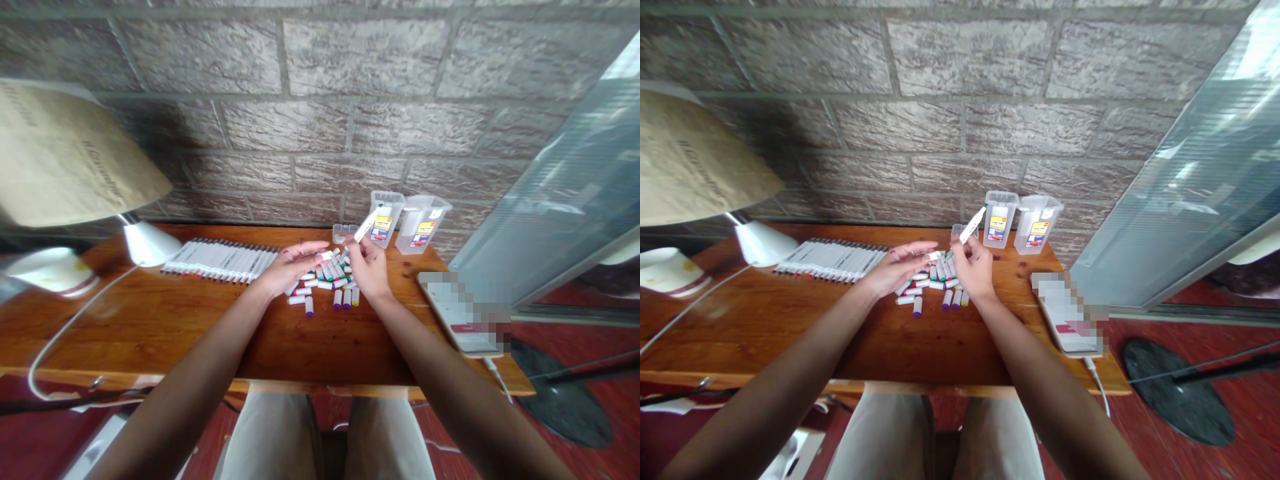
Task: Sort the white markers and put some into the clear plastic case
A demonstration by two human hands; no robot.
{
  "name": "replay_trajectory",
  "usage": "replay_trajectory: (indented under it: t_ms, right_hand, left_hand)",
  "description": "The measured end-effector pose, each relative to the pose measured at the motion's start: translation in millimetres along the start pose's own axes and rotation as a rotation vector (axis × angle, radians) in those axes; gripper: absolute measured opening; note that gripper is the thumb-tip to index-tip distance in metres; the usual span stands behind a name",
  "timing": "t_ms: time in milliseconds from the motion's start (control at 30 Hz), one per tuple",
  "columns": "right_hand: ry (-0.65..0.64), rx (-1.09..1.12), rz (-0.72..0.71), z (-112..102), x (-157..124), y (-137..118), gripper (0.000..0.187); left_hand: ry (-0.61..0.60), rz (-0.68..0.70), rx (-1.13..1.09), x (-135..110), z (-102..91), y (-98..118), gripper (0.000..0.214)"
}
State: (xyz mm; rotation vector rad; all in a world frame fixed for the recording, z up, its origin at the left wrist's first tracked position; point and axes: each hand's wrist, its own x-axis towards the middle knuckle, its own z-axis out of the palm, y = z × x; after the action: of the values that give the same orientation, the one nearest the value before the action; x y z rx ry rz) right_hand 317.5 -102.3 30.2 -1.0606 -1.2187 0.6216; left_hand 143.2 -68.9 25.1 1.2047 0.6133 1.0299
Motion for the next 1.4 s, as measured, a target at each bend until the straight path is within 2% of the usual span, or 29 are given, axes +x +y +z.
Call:
replay_trajectory:
  t_ms: [233,367,533,767,967,1200,1400]
  right_hand:
    - [0.037,0.035,-0.061,0.0,-0.1,-4.2,0.043]
    - [0.028,0.055,-0.097,0.2,0.7,-5.5,0.043]
    - [0.018,0.034,-0.179,2.4,-1.1,-2.3,0.037]
    - [0.104,0.058,-0.208,-5.8,5.4,-5.4,0.027]
    - [-0.022,0.038,-0.192,-3.4,0.8,-0.9,0.023]
    - [-0.096,-0.033,-0.229,-1.0,-2.1,3.9,0.024]
    - [0.017,-0.118,-0.213,-6.1,1.1,0.6,0.024]
  left_hand:
    - [0.007,-0.021,-0.007,1.7,-0.9,-5.4,0.035]
    - [0.010,-0.042,-0.040,2.4,-0.8,-4.6,0.038]
    - [0.042,-0.019,-0.102,3.0,-1.7,-0.1,0.038]
    - [0.114,-0.056,-0.135,6.1,-4.9,-0.4,0.029]
    - [0.117,-0.069,-0.139,5.5,-3.1,0.1,0.029]
    - [0.074,-0.052,-0.104,4.8,-3.3,0.4,0.029]
    - [0.099,-0.060,-0.124,6.7,-5.7,-2.2,0.029]
